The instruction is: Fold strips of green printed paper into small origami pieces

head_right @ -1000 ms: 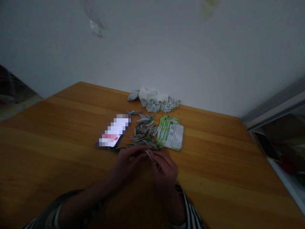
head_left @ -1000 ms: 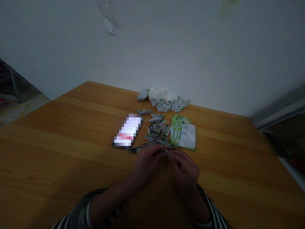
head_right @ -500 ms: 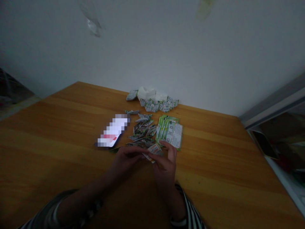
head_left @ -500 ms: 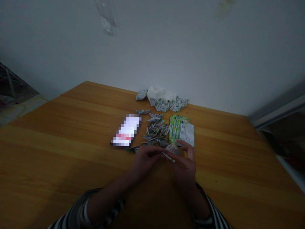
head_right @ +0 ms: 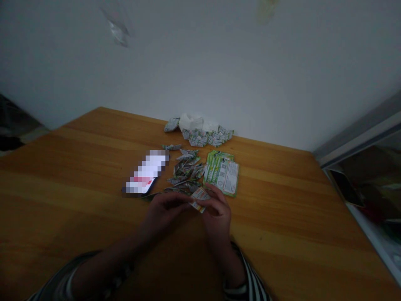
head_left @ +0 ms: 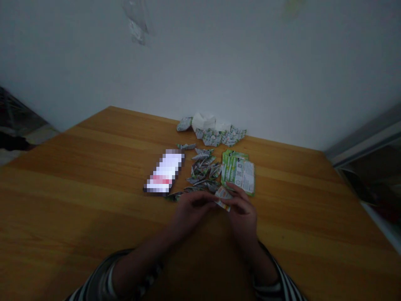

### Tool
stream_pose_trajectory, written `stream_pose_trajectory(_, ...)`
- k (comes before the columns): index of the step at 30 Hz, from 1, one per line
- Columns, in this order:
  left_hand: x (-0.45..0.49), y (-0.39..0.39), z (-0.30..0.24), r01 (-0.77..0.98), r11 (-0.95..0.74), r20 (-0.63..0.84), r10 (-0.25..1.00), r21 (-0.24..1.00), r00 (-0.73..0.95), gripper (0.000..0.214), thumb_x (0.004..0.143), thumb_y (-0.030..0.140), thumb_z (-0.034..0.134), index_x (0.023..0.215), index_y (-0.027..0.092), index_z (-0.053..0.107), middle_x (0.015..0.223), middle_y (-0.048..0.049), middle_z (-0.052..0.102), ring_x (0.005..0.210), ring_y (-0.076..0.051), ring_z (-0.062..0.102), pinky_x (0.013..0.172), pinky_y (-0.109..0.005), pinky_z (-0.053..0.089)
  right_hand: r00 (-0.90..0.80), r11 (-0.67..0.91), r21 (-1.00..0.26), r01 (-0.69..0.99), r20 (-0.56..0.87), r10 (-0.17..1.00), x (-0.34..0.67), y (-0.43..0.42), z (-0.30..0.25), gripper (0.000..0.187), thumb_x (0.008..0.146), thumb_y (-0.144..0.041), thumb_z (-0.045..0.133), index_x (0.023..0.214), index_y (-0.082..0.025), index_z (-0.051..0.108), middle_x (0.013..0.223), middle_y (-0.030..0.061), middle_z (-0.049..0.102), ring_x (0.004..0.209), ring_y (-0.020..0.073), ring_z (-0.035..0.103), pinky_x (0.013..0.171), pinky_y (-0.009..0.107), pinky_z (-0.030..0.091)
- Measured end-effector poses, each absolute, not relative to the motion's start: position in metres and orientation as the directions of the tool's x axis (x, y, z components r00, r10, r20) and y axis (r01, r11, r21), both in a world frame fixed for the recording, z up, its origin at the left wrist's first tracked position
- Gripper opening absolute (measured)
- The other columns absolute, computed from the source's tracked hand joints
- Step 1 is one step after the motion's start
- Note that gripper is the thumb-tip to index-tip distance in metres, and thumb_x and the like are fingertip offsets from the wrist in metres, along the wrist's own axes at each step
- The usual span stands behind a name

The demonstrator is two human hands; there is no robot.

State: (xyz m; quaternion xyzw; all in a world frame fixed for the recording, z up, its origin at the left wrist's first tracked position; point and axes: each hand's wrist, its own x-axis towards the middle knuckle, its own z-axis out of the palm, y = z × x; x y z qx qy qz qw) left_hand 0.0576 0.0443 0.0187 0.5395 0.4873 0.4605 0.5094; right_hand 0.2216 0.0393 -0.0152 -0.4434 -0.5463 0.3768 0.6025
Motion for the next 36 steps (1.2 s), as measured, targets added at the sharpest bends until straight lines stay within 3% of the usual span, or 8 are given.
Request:
stream_pose_trajectory(5, 0.05, 0.048, 0.02, 0.145, -0.111, 0.091, 0.986, 0.983, 0.137, 0.011, 0.065, 0.015, 0.079, 0.075, 0.019, 0.078, 0.071, -0.0027, 0.077, 0.066, -0.016, 0.069, 0.064, -0.023, 0.053, -0.067, 0.37, -0.929, 0.001, 0.369, 0.927, 0.237, 0.051, -0.01, 0.014, 0.076, -0.015, 0.073, 0.077, -0.028, 0.079, 0.107, 0.0071, 0.064, 0.103, 0.0222, 0.062, 0.089, 0.039, 0.052)
stream_pose_trajectory(8, 0.049, 0.049, 0.02, 0.147, -0.17, 0.148, 0.978, 0.974, 0.147, 0.003, 0.066, 0.019, 0.079, 0.068, 0.018, 0.077, 0.064, -0.003, 0.075, 0.059, -0.015, 0.067, 0.058, -0.022, 0.05, -0.145, 0.322, -0.946, -0.034, 0.323, 0.935, 0.242, 0.054, -0.008, 0.011, 0.072, -0.019, 0.078, 0.077, -0.029, 0.079, 0.113, 0.0066, 0.061, 0.105, 0.0232, 0.061, 0.091, 0.04, 0.051)
stream_pose_trajectory(14, 0.046, 0.053, 0.022, 0.13, -0.245, 0.219, 0.958, 0.961, 0.185, 0.008, 0.071, 0.012, 0.07, 0.067, 0.016, 0.076, 0.067, -0.0046, 0.075, 0.063, -0.016, 0.068, 0.061, -0.023, 0.051, -0.162, 0.192, -0.977, -0.091, 0.205, 0.965, 0.244, 0.055, -0.008, 0.013, 0.068, -0.034, 0.082, 0.079, -0.028, 0.079, 0.12, 0.0073, 0.06, 0.106, 0.024, 0.061, 0.087, 0.036, 0.053)
stream_pose_trajectory(18, 0.044, 0.054, 0.023, 0.117, -0.26, 0.236, 0.953, 0.958, 0.19, 0.013, 0.072, 0.009, 0.066, 0.068, 0.017, 0.076, 0.071, -0.0051, 0.076, 0.066, -0.017, 0.07, 0.063, -0.023, 0.052, -0.16, 0.104, -0.991, -0.083, 0.116, 0.98, 0.242, 0.052, -0.007, 0.015, 0.063, -0.03, 0.084, 0.077, -0.026, 0.08, 0.109, 0.0074, 0.068, 0.097, 0.0234, 0.066, 0.082, 0.035, 0.055)
stream_pose_trajectory(22, 0.046, 0.054, 0.022, 0.119, -0.196, 0.18, 0.974, 0.973, 0.137, 0.01, 0.069, 0.011, 0.071, 0.07, 0.019, 0.077, 0.074, -0.0036, 0.077, 0.07, -0.017, 0.071, 0.068, -0.024, 0.054, -0.093, 0.008, -0.997, -0.071, 0.015, 0.996, 0.234, 0.045, -0.005, 0.013, 0.064, -0.023, 0.08, 0.077, -0.024, 0.079, 0.083, 0.0051, 0.075, 0.077, 0.0206, 0.069, 0.07, 0.032, 0.056)
stream_pose_trajectory(28, 0.054, 0.051, 0.021, 0.024, 0.031, -0.032, 0.999, 0.999, 0.036, 0.009, 0.067, 0.017, 0.076, 0.076, 0.02, 0.078, 0.079, -0.0034, 0.078, 0.074, -0.019, 0.072, 0.073, -0.026, 0.056, 0.088, 0.186, -0.983, 0.007, 0.186, 0.979, 0.223, 0.039, -0.005, 0.009, 0.064, -0.017, 0.078, 0.061, -0.019, 0.07, 0.068, 0.0012, 0.07, 0.067, 0.0162, 0.065, 0.063, 0.025, 0.051)
stream_pose_trajectory(33, 0.058, 0.049, 0.022, -0.061, 0.115, -0.119, 0.991, 0.991, -0.058, 0.007, 0.063, 0.016, 0.078, 0.069, 0.019, 0.077, 0.073, -0.0023, 0.077, 0.071, -0.017, 0.072, 0.07, -0.024, 0.057, 0.192, 0.118, -0.993, -0.004, 0.115, 0.975, 0.214, 0.033, -0.007, 0.017, 0.073, -0.026, 0.074, 0.062, -0.017, 0.064, 0.064, 0.0003, 0.066, 0.061, 0.0142, 0.06, 0.057, 0.023, 0.048)
stream_pose_trajectory(36, 0.061, 0.047, 0.022, -0.124, 0.148, -0.158, 0.985, 0.981, -0.075, 0.007, 0.064, 0.019, 0.079, 0.07, 0.017, 0.077, 0.074, -0.0035, 0.077, 0.071, -0.017, 0.072, 0.07, -0.024, 0.057, 0.2, 0.094, -0.993, -0.065, 0.08, 0.976, 0.208, 0.031, -0.005, 0.022, 0.074, -0.031, 0.073, 0.062, -0.018, 0.061, 0.067, 0.0013, 0.067, 0.066, 0.0155, 0.062, 0.061, 0.025, 0.05)
